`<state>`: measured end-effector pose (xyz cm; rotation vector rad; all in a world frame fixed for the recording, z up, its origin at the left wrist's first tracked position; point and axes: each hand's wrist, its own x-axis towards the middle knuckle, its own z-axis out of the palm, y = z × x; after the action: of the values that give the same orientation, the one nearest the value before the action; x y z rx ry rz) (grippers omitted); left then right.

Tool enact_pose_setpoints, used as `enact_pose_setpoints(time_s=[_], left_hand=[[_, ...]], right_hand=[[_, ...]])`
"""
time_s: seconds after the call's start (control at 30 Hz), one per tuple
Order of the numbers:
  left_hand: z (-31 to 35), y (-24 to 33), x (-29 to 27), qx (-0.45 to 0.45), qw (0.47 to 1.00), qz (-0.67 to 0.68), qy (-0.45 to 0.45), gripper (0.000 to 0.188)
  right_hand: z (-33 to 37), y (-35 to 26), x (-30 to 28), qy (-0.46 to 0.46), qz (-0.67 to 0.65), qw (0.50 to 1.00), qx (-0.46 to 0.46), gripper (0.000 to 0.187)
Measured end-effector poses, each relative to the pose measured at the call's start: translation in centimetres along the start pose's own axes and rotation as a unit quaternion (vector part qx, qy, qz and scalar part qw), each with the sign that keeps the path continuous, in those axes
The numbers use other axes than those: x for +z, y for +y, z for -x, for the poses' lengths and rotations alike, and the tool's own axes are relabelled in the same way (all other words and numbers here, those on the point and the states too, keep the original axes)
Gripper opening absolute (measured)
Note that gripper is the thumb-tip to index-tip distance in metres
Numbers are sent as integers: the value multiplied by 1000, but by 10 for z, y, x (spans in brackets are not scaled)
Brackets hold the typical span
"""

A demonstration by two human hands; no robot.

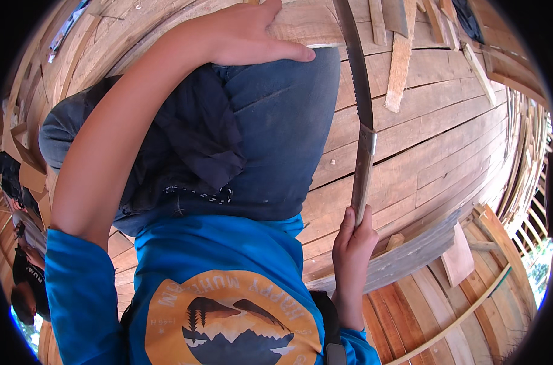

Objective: The person shapes a piece of wood by scraping it with a large blade and then uses a small saw to cut a notch into it.

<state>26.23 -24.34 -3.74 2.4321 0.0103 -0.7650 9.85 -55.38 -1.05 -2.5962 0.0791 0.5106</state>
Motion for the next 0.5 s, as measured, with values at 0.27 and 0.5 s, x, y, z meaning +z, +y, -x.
enact_pose_setpoints(time_s=[0.27,0.5], left_hand=[[-6,-1,-1,-3,1000,8,14,104],[-12,-8,3,-24,999,36,25,108]], right_hand=[[-39,-19,1,33,6,998,-51,20],[-13,-11,-15,3,26,1000,-13,19]])
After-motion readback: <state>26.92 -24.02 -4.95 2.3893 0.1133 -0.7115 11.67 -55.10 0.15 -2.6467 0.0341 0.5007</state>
